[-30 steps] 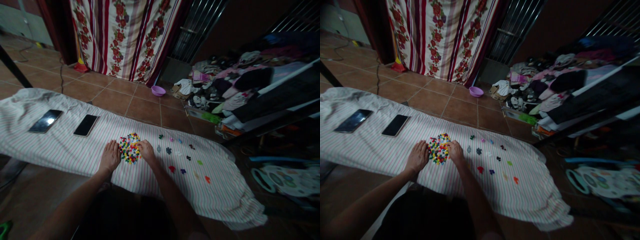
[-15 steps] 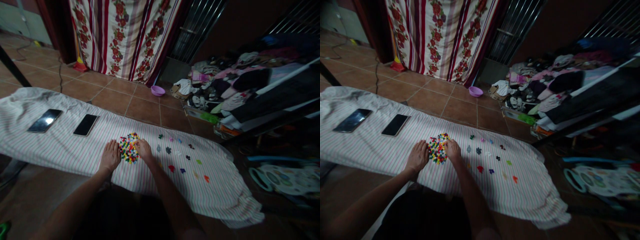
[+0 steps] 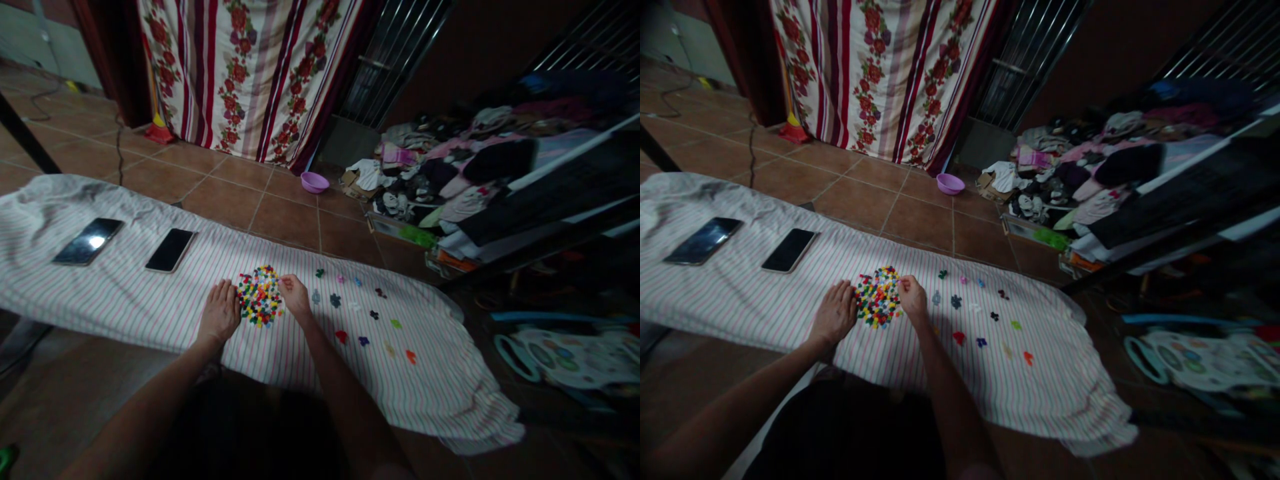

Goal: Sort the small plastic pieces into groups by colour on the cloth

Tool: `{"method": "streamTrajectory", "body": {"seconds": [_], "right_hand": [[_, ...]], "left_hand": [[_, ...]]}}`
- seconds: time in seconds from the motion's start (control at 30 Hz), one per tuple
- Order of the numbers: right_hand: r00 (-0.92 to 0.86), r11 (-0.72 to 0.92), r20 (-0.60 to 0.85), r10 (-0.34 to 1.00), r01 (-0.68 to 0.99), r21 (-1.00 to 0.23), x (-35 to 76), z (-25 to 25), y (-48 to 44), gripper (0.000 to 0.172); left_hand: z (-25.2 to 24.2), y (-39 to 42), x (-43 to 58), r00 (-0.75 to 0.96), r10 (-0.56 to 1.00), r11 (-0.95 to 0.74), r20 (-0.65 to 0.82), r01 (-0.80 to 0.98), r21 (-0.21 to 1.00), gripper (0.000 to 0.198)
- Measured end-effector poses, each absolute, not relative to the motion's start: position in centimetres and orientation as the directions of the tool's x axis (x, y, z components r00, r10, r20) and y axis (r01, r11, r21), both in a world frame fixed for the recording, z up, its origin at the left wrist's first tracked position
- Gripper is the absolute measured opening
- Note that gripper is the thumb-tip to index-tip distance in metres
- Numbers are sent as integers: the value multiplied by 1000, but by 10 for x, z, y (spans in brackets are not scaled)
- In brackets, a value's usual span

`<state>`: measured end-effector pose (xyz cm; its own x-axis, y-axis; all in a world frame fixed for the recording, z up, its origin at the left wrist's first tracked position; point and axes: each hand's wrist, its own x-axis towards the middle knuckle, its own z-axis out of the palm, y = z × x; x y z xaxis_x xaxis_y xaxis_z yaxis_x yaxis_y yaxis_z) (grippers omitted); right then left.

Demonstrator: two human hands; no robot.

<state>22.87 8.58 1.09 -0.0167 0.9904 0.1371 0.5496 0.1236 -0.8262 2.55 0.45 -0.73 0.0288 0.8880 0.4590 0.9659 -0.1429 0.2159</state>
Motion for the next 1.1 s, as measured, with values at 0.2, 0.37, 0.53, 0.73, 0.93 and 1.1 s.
{"method": "streamTrajectory", "body": {"seconds": [0.2, 0.37, 0.53, 0.73, 0.93, 1.1], "right_hand": [[63, 63, 111, 992, 515, -855, 245, 10, 89, 18], [95, 73, 151, 984, 554, -829, 256, 13, 88, 19], [110, 98, 194, 975, 572, -815, 270, 17, 87, 24], [198, 59, 226, 954, 615, -786, 300, 20, 91, 28], [368, -59, 238, 899, 640, -766, 344, 25, 101, 27], [490, -287, 153, 858, 706, -647, 383, 35, 114, 25]], "left_hand": [[-8, 4, 25, 31, 886, -145, 462, 967, 212, 43], [-7, 4, 24, 39, 889, -154, 457, 964, 217, 43], [-7, 4, 24, 47, 884, -161, 465, 965, 209, 44], [-8, 4, 24, 39, 889, -156, 457, 963, 221, 44], [-10, 4, 24, 33, 885, -168, 464, 953, 251, 43], [-14, 5, 24, 24, 878, -171, 478, 949, 267, 43]]}}
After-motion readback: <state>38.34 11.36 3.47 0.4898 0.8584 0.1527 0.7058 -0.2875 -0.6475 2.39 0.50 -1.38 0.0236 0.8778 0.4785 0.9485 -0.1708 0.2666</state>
